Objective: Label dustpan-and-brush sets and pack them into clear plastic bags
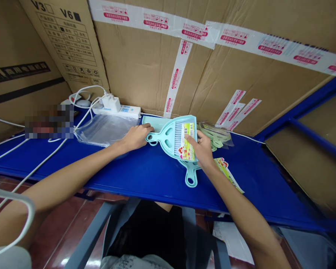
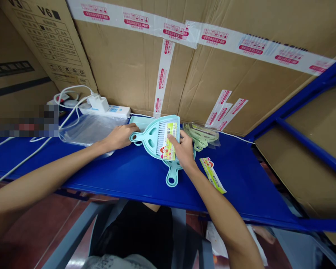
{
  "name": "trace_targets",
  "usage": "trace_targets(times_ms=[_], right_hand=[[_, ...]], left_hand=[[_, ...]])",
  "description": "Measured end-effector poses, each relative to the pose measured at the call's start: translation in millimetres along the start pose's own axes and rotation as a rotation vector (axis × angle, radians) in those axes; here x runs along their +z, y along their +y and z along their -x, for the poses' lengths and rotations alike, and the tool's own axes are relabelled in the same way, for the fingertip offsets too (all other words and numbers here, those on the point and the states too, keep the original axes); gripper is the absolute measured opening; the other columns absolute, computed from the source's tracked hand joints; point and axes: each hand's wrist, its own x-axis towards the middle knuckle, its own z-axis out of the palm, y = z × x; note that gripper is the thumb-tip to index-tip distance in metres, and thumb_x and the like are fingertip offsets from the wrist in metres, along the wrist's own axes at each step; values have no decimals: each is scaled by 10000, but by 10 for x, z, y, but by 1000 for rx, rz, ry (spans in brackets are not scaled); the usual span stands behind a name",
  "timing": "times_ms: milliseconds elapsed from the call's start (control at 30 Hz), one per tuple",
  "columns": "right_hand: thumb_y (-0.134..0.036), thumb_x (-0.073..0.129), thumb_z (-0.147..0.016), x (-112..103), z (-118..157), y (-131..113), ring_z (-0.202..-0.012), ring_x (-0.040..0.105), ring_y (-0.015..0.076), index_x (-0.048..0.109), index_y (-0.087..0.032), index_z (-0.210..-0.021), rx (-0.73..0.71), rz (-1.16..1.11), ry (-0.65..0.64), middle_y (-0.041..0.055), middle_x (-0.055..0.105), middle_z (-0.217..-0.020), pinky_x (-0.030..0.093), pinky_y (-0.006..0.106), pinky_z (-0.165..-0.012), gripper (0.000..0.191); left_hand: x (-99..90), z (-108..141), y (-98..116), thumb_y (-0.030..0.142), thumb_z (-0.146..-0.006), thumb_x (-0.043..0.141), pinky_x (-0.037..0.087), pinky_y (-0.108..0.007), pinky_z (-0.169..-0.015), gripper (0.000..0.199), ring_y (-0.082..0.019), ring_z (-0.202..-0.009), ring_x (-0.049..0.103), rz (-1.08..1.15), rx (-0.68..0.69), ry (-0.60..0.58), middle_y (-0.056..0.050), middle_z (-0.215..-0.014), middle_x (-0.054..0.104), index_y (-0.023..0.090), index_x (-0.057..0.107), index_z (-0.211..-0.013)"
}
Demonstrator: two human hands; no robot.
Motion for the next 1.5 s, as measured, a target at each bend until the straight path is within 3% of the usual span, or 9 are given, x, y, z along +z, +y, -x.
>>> trace_targets(times_ms=[400, 600, 767, 933, 1100, 1333, 1500], right_hand=[[-546, 939, -693, 0, -10, -2, -744, 819, 277, 733, -234, -989, 3, -42, 11, 44, 849, -907, 695, 433, -711, 477], [-513, 964, -662, -9, -13, -46, -735, 818, 296, 743, -226, -985, -21, -73, 90, 45, 846, -883, 697, 439, -677, 485], [-453, 970, -657, -15, -39, -62, -868, 830, 323, 741, -234, -984, -56, -186, 176, 39, 848, -904, 706, 463, -763, 455], [-430, 952, -681, -38, -79, -61, -946, 825, 330, 726, -236, -949, -114, -242, 253, 34, 846, -905, 702, 480, -816, 401], [-444, 943, -697, -37, -87, -45, -957, 823, 328, 719, -235, -963, -119, -244, 249, 38, 846, -916, 699, 488, -833, 406], [-451, 974, -647, -18, -71, -54, -938, 825, 331, 726, -236, -961, -103, -251, 249, 39, 846, -917, 705, 491, -813, 454], [-442, 970, -654, -20, -73, -54, -939, 827, 329, 730, -234, -960, -96, -248, 244, 42, 849, -938, 705, 489, -817, 441]], left_hand=[[-7, -6, -6, 177, -953, 533, 539, -394, -770, 258, -314, -1008, 741, 25, 1, 11, -132, -1199, 727, 195, 716, -1134], [-20, -14, -7, 128, -903, 579, 523, -382, -756, 199, -312, -993, 728, 52, -33, 31, -125, -1149, 730, 201, 693, -1049], [51, -35, -39, 170, -940, 601, 503, -395, -726, 136, -296, -917, 705, 124, -48, 126, -119, -1099, 744, 183, 665, -1058], [87, -37, -28, 298, -1045, 562, 521, -441, -878, 172, -316, -1051, 636, 169, 147, 278, -103, -1031, 740, 184, 689, -1025], [83, -4, 41, 481, -1060, 588, 520, -454, -950, 351, -321, -1088, 617, 144, 414, 185, -114, -1099, 738, 163, 704, -1154], [95, 0, 52, 235, -1058, 515, 521, -394, -867, 208, -273, -1022, 685, 142, 393, 137, -80, -1030, 760, 178, 713, -1082], [71, 13, 47, 345, -1038, 615, 514, -370, -800, 198, -268, -960, 692, 84, 406, 102, -82, -997, 756, 186, 726, -1081]])
